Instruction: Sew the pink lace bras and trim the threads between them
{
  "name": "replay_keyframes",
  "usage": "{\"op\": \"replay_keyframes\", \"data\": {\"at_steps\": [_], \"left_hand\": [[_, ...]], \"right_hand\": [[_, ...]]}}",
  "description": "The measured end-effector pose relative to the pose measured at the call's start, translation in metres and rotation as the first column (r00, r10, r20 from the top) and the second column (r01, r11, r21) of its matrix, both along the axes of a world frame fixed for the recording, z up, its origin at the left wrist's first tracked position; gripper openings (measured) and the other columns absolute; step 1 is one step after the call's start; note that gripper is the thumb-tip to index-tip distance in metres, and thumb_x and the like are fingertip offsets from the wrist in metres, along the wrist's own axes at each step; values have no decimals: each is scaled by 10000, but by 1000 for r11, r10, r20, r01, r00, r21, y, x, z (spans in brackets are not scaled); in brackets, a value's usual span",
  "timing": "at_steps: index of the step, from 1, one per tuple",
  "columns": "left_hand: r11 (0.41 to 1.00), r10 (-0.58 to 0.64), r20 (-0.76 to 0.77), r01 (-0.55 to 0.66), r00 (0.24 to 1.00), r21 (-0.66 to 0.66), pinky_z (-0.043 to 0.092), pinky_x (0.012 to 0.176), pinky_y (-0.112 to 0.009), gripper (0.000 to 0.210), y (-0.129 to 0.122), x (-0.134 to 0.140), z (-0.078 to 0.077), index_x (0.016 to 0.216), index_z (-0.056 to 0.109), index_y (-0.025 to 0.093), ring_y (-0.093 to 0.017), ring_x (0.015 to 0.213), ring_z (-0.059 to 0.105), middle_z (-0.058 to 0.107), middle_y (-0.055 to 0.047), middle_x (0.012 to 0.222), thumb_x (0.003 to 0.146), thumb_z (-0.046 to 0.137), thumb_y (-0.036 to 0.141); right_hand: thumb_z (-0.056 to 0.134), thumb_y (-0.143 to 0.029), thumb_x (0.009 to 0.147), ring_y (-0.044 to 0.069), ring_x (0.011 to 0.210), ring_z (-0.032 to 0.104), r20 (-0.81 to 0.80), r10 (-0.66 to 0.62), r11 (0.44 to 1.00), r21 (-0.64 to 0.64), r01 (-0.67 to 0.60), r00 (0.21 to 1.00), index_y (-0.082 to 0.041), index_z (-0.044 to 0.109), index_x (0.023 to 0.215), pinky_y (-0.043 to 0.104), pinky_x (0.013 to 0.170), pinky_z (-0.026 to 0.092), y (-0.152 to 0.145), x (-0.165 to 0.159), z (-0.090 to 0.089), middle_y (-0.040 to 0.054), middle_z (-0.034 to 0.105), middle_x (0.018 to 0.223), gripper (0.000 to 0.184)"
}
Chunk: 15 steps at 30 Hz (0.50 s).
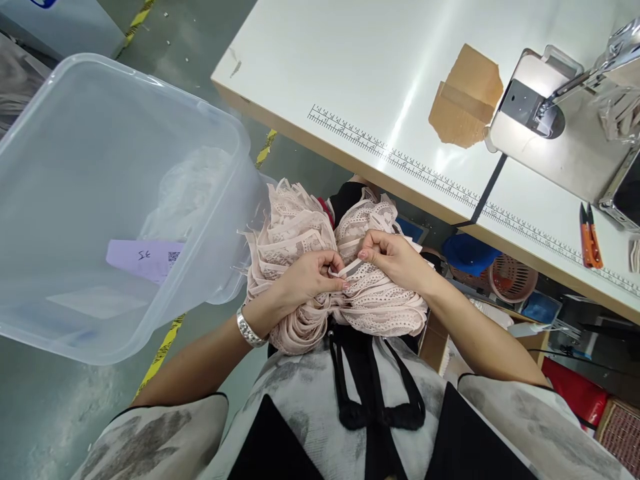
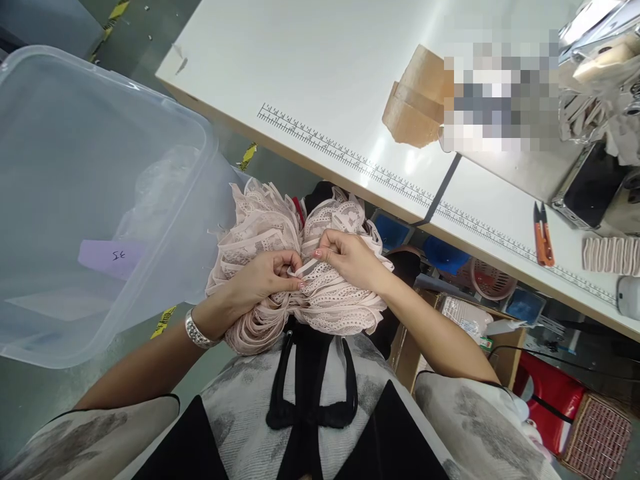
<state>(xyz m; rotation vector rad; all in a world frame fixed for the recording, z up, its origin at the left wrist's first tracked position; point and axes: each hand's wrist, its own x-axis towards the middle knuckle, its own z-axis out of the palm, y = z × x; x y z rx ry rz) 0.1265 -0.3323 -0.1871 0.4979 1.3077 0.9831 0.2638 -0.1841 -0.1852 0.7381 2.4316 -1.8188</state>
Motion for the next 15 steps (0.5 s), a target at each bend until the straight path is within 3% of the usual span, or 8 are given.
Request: {"op": "replay_keyframes", "data": {"at_steps": [3, 5, 6, 8, 11, 13, 15], "left_hand": [[998, -60, -110, 61, 992, 14, 277, 476, -199, 273, 0, -2, 0, 745, 527, 165, -58, 492, 393, 469, 78, 587, 674, 751, 303], [986, -127, -370, 159, 920, 56, 297, 502, -223, 216, -2, -4, 2, 779, 576, 167, -81, 529, 431, 523, 52, 636, 753, 706, 338], [973, -155, -542, 223, 826, 62, 313, 525, -239, 194, -4, -5, 4, 786, 604, 167, -99, 565, 463, 562, 29, 677, 806, 662, 350], [943, -170, -836, 333, 522, 17, 343, 574, -278, 262, -8, -5, 8, 770, 648, 161, -144, 640, 520, 616, -19, 731, 905, 548, 362], [904, -122, -991, 419, 63, -85, 401, 667, -353, 398, -14, -4, 15, 711, 672, 133, -210, 708, 563, 634, -75, 708, 963, 444, 340], [874, -21, -993, 480, -116, -75, 425, 777, -409, 378, -15, -3, 18, 715, 684, 117, -263, 855, 589, 667, -119, 833, 958, 458, 299], [809, 42, -987, 585, -155, -57, 430, 855, -419, 350, -15, -6, 20, 733, 690, 111, -280, 970, 587, 675, -136, 935, 955, 465, 261]], "right_hand": [[569, -445, 867, 103, 613, 402, -14, 12, 999, 37, -11, 1000, -179, 503, 710, 241, 600, 319, 0, 1, 3, -31, 473, 639, 316], [530, -441, 899, 97, 582, 385, -10, 55, 992, 112, -54, 998, -179, 485, 672, 237, 583, 307, -2, 2, 8, -36, 441, 597, 350], [497, -433, 922, 94, 558, 372, 9, 90, 981, 172, -91, 996, -178, 477, 655, 237, 573, 298, -3, 3, 10, -38, 421, 568, 369], [430, -384, 961, 93, 516, 359, 89, 125, 930, 337, -148, 988, -173, 510, 703, 242, 557, 279, -7, 3, 16, -35, 419, 541, 343], [431, -273, 955, 108, 513, 389, 212, 74, 774, 604, -190, 974, -153, 556, 1039, 254, 534, 248, -14, 0, 19, 20, 557, 687, 193], [482, -233, 923, 134, 586, 441, 235, 63, 647, 731, -219, 970, -152, 534, 1149, 261, 529, 242, -16, -4, 18, 88, 591, 876, 245], [529, -229, 903, 189, 745, 495, 186, 107, 544, 812, -214, 977, -152, 591, 1007, 277, 564, 289, -15, -7, 16, 127, 563, 975, 144]]}}
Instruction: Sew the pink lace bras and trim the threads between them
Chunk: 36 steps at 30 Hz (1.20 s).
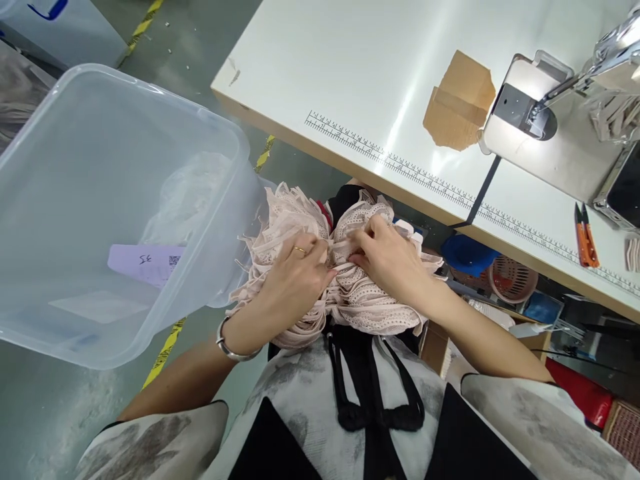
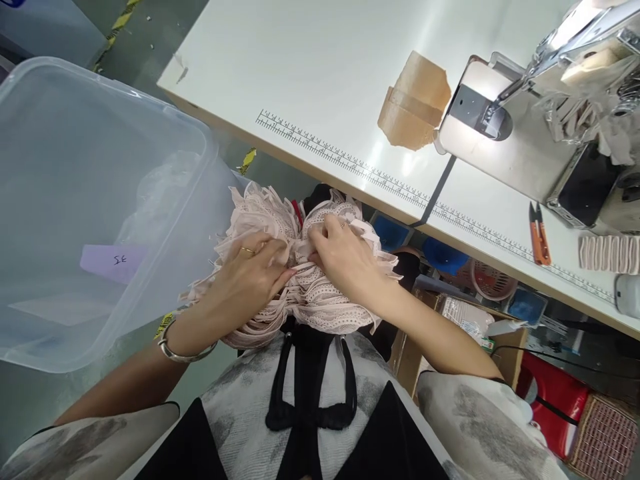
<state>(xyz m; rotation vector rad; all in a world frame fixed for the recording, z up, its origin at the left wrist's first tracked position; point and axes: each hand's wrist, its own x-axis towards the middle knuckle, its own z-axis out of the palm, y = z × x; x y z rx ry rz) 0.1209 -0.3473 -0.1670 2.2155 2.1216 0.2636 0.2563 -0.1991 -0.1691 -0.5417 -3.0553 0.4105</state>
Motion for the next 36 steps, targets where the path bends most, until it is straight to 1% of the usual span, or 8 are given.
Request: {"op": "replay_keyframes", "data": {"at_steps": [3, 6, 12, 17, 24, 28, 32, 36], "left_hand": [[977, -85, 32, 90, 996, -191, 466, 711, -362, 442, -2, -7, 1, 692, 666, 122, -228, 737, 622, 661, -100, 719, 986, 387, 296], [913, 69, -23, -73, 997, -401, 392, 516, -336, 528, -7, -15, 0, 739, 648, 112, -224, 525, 559, 597, -84, 576, 1003, 281, 384], [924, 205, 344, -65, 916, -378, 474, 706, -320, 376, 3, -23, -6, 1312, 511, 186, -216, 852, 623, 666, -70, 988, 973, 399, 302], [928, 186, 423, -17, 887, -372, 476, 744, -335, 366, 18, -24, -14, 1027, 685, 187, -195, 819, 584, 578, -75, 986, 976, 342, 305], [991, 18, 344, 29, 939, -132, 471, 921, -447, 209, 21, -8, -18, 803, 668, 122, -289, 1126, 516, 520, -126, 1313, 902, 501, 200], [992, -107, 424, 125, 899, -14, 399, 1032, -445, 266, 28, -4, -24, 788, 671, 132, -267, 1240, 464, 565, -122, 1300, 882, 427, 85], [966, 157, 557, -9, 815, -259, 467, 788, -349, 207, 31, -8, -28, 832, 689, 159, -200, 796, 612, 689, -53, 859, 885, 492, 198], [916, 322, 606, -78, 728, -393, 417, 698, -295, 189, 28, -15, -26, 819, 687, 187, -199, 782, 614, 703, -26, 850, 868, 520, 262]], "right_hand": [[532, -252, 916, 241, 942, 490, -188, 123, 992, 2, -125, 974, -157, 563, 776, 328, 707, 375, 5, 0, -2, 128, 562, 995, 172], [439, -245, 962, 149, 729, 499, -250, 168, 965, -155, -211, 954, -161, 518, 792, 276, 641, 367, 8, 7, -1, 59, 573, 803, 205], [396, -274, 977, 77, 430, 328, -133, 58, 896, -430, -110, 989, -182, 469, 826, 235, 488, 234, 4, 23, 5, -68, 392, 509, 191], [407, -329, 974, 89, 468, 364, -167, -64, 835, -549, -39, 984, -205, 446, 776, 240, 499, 267, 3, 30, 16, -45, 434, 546, 236], [411, -332, 960, 130, 496, 418, 61, -173, 923, -338, 184, 983, -204, 456, 764, 275, 520, 261, 16, 46, 28, -6, 486, 565, 239], [469, -336, 945, 179, 619, 523, 250, -70, 979, -170, 115, 966, -181, 528, 804, 285, 557, 263, 23, 39, 22, 57, 601, 705, 218], [603, -353, 884, 209, 829, 597, 152, 14, 957, -289, 31, 988, -179, 611, 918, 285, 654, 336, 26, 26, 15, 68, 667, 921, 178], [582, -344, 887, 147, 691, 555, 17, -101, 870, -483, 97, 995, -185, 597, 773, 263, 646, 345, 25, 20, 10, 8, 629, 732, 196]]}}
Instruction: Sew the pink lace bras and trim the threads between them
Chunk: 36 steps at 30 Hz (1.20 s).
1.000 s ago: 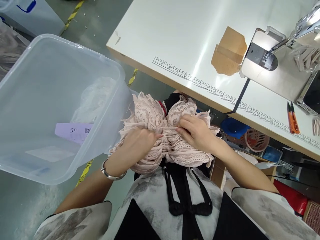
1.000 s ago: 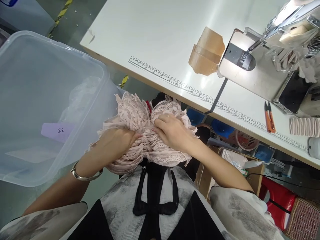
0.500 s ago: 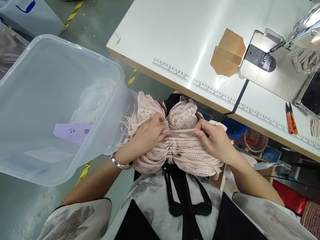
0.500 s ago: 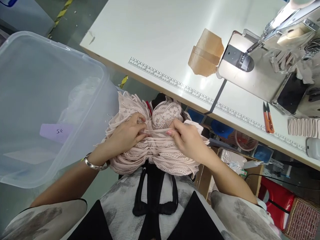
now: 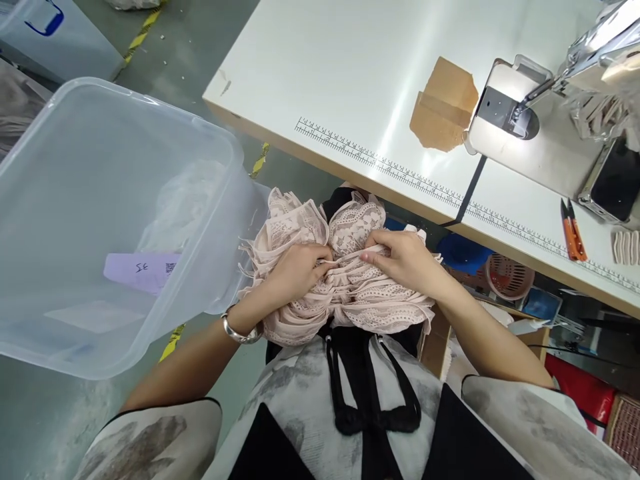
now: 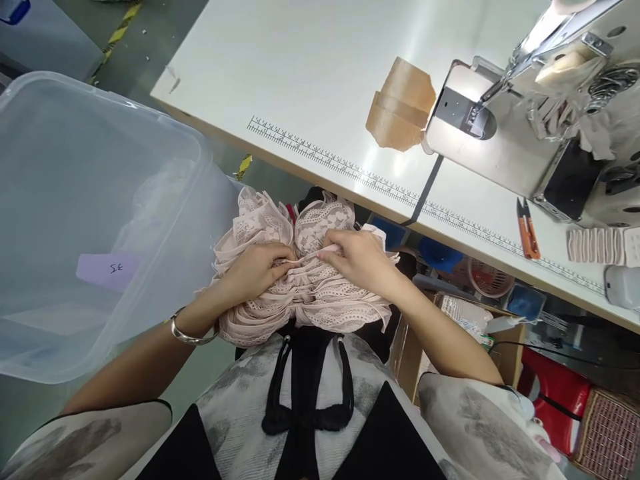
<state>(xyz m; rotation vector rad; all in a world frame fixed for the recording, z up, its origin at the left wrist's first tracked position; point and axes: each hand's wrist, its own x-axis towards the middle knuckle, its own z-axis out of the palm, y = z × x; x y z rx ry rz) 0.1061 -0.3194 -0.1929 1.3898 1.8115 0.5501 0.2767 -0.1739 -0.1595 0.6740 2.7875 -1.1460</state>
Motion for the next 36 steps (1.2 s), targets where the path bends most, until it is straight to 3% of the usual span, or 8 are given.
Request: {"op": "replay_keyframes", "data": {"at_steps": [3, 8, 13, 20, 22, 27, 36], "left_hand": [[998, 58, 82, -55, 995, -43, 421, 716, -288, 194, -2, -2, 0, 832, 702, 198, -198, 800, 626, 719, -20, 878, 853, 531, 288], [987, 148, 300, -124, 942, -100, 456, 705, -269, 200, 2, -1, -4, 897, 729, 201, -177, 776, 639, 731, -19, 914, 807, 578, 295], [962, 267, 600, -171, 754, -212, 456, 659, -253, 181, 5, 1, -5, 774, 703, 154, -136, 679, 579, 673, -17, 751, 727, 682, 328], [895, 443, 727, -309, 525, -322, 434, 644, -252, 267, 0, 3, 0, 698, 659, 150, -119, 659, 530, 598, 8, 685, 649, 768, 389], [900, 435, 726, -282, 533, -332, 434, 649, -258, 263, -1, 4, 1, 708, 666, 151, -125, 667, 533, 605, 3, 700, 657, 763, 391], [912, 409, 645, -295, 646, -284, 387, 620, -237, 249, -1, 7, 1, 709, 681, 148, -114, 651, 497, 581, 15, 662, 661, 753, 382], [927, 375, 637, -276, 673, -253, 417, 601, -230, 202, -2, 10, 7, 716, 637, 143, -110, 652, 541, 612, 6, 712, 643, 763, 283]], "right_hand": [[514, -338, 909, 126, 623, 501, -54, -78, 991, -115, 71, 996, -187, 566, 744, 254, 625, 342, -2, -2, -1, -10, 583, 673, 229], [486, -353, 913, 106, 547, 407, -41, -99, 973, -214, 88, 994, -192, 514, 741, 248, 586, 304, -5, -3, -4, -42, 490, 593, 237], [518, -364, 902, 123, 654, 455, -92, -85, 928, -369, 45, 992, -197, 480, 813, 251, 622, 340, 0, 4, -11, -14, 535, 731, 193], [516, -373, 899, 134, 669, 460, -67, -185, 917, -371, 148, 980, -193, 481, 805, 263, 626, 340, 0, 12, -18, -7, 527, 736, 205], [523, -371, 893, 132, 659, 458, -52, -220, 909, -374, 185, 974, -192, 488, 802, 263, 620, 336, -2, 12, -17, -13, 520, 715, 204], [538, -372, 880, 135, 654, 459, -52, -243, 908, -363, 208, 969, -194, 494, 787, 264, 620, 334, -4, 10, -14, -20, 508, 674, 206], [546, -355, 861, 131, 648, 446, -41, -275, 902, -358, 242, 961, -192, 496, 772, 263, 618, 322, -3, 10, -17, -23, 501, 658, 193]]}}
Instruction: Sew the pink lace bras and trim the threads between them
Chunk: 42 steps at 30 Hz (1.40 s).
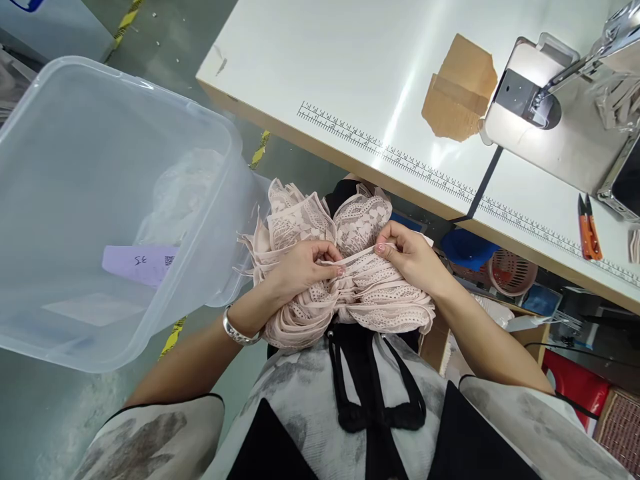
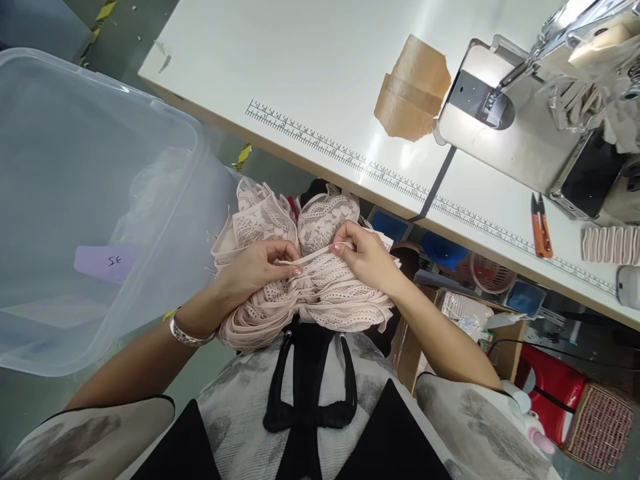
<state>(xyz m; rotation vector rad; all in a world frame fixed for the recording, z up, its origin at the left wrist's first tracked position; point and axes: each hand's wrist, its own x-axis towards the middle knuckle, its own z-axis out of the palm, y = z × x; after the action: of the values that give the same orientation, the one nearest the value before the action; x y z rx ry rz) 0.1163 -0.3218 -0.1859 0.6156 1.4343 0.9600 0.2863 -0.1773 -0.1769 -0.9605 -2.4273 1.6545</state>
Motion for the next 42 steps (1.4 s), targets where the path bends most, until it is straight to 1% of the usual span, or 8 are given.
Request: {"op": "replay_keyframes", "data": {"at_steps": [16, 21, 23, 27, 31, 35, 39, 42], "left_hand": [[1000, 4, 108, -2, 994, -20, 429, 598, -235, 230, 0, -2, -4, 732, 611, 147, -111, 650, 539, 585, 17, 696, 621, 773, 264], [995, -94, -120, 95, 988, 4, 462, 710, -295, 246, -1, -7, -2, 866, 644, 162, -161, 777, 575, 640, -16, 849, 700, 739, 317], [992, -75, -406, 109, 911, 60, 458, 800, -335, 287, -5, -7, -2, 980, 632, 177, -194, 900, 567, 636, -42, 996, 746, 715, 320], [921, -66, -820, 350, 569, 169, 410, 892, -408, 265, -17, -1, -1, 1012, 628, 167, -245, 1025, 486, 566, -98, 1091, 881, 587, 395], [822, -146, -947, 568, 285, 44, 357, 926, -485, 545, -30, 6, 7, 918, 645, 142, -309, 1065, 429, 546, -138, 1118, 817, 520, 663], [692, -216, -957, 722, 193, -11, 312, 996, -508, 716, -42, 10, 22, 891, 624, 129, -320, 1078, 456, 565, -147, 1109, 696, 487, 805], [553, -384, -923, 808, 33, -202, 421, 855, -403, 455, -52, 7, 30, 956, 587, 114, -270, 897, 554, 613, -108, 926, 773, 691, 517], [555, -452, -891, 766, -49, -324, 419, 703, -341, 112, -52, -7, 34, 946, 575, 138, -220, 713, 575, 625, -65, 805, 835, 594, 139]], "right_hand": [[552, -359, 851, 117, 608, 421, 32, -24, 999, -35, 25, 999, -184, 499, 770, 253, 600, 318, 2, -3, -6, -30, 496, 651, 200], [541, -361, 870, 109, 591, 404, 15, 0, 1000, -2, 0, 1000, -185, 493, 780, 248, 600, 313, 3, -1, -2, -39, 482, 638, 203], [536, -364, 879, 105, 576, 394, 9, 10, 1000, 21, -11, 1000, -184, 496, 797, 244, 590, 304, 3, -1, 1, -42, 484, 635, 202], [530, -362, 892, 95, 554, 379, -4, 53, 996, 74, -53, 999, -181, 503, 815, 237, 573, 295, 4, -2, 6, -48, 483, 629, 198], [534, -335, 890, 93, 534, 370, 9, 89, 986, 142, -90, 996, -181, 506, 807, 230, 565, 289, 6, -5, 9, -62, 455, 578, 177], [525, -329, 891, 97, 539, 382, 32, 113, 979, 168, -117, 993, -181, 526, 822, 230, 572, 293, 8, -6, 10, -57, 476, 582, 164], [516, -332, 900, 92, 520, 389, 59, 118, 973, 193, -127, 991, -181, 536, 841, 230, 572, 295, 6, -5, 9, -55, 511, 582, 163], [486, -369, 921, 91, 497, 392, 112, 163, 944, 271, -188, 980, -180, 558, 840, 231, 568, 284, 2, -4, 10, -57, 495, 539, 219]]}}
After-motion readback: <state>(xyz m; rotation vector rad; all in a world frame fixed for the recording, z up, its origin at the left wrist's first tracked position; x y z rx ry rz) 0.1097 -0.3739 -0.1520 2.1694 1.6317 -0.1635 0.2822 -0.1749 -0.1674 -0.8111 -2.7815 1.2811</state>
